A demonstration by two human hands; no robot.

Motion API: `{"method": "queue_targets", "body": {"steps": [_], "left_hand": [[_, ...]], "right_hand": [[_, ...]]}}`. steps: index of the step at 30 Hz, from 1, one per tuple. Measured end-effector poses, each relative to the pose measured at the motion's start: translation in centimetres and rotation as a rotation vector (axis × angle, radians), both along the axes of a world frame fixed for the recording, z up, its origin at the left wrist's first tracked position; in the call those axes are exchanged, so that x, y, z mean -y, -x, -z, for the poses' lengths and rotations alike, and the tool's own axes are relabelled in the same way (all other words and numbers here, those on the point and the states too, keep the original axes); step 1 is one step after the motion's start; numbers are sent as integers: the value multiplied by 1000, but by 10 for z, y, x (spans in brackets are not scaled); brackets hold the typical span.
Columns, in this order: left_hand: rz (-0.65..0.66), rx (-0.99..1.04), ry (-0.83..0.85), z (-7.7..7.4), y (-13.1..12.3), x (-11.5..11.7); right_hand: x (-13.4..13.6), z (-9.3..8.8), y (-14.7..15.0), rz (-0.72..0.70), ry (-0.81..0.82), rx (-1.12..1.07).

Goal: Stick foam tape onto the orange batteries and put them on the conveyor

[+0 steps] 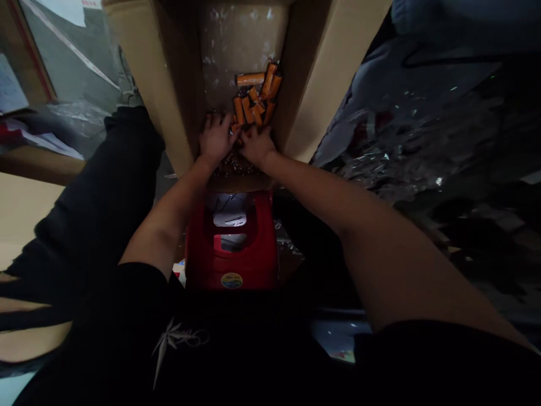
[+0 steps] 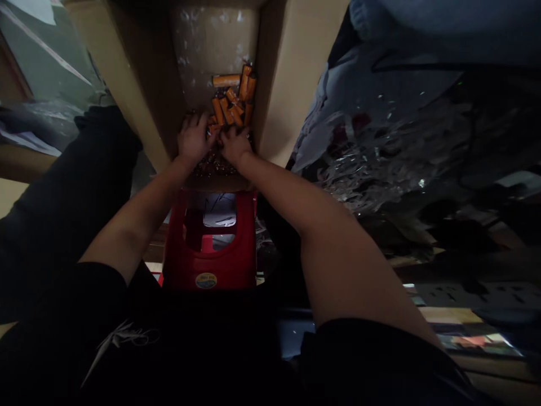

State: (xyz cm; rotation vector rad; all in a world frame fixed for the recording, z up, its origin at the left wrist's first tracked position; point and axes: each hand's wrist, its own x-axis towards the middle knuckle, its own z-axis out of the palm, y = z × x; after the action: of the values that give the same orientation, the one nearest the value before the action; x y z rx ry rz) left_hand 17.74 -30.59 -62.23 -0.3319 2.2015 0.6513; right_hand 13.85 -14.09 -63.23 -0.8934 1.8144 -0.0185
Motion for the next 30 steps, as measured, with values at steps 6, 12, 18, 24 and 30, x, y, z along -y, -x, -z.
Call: {"method": "queue_targets", "body": {"steps": [6, 12, 18, 24, 30], "left_hand": [[110, 63, 42, -18, 5, -3], [104, 34, 86, -20, 13, -2], [81, 79, 70, -17, 14, 1], [40, 107, 66, -13, 16, 2], [46, 127, 87, -13, 20, 0]], "right_hand": [[1, -1, -12, 78, -53, 42], [6, -14, -17, 158, -96, 25], [16, -19, -2, 99, -168, 74], [19, -19, 9, 73, -187, 74], [36, -38, -11, 227, -236, -5]]}}
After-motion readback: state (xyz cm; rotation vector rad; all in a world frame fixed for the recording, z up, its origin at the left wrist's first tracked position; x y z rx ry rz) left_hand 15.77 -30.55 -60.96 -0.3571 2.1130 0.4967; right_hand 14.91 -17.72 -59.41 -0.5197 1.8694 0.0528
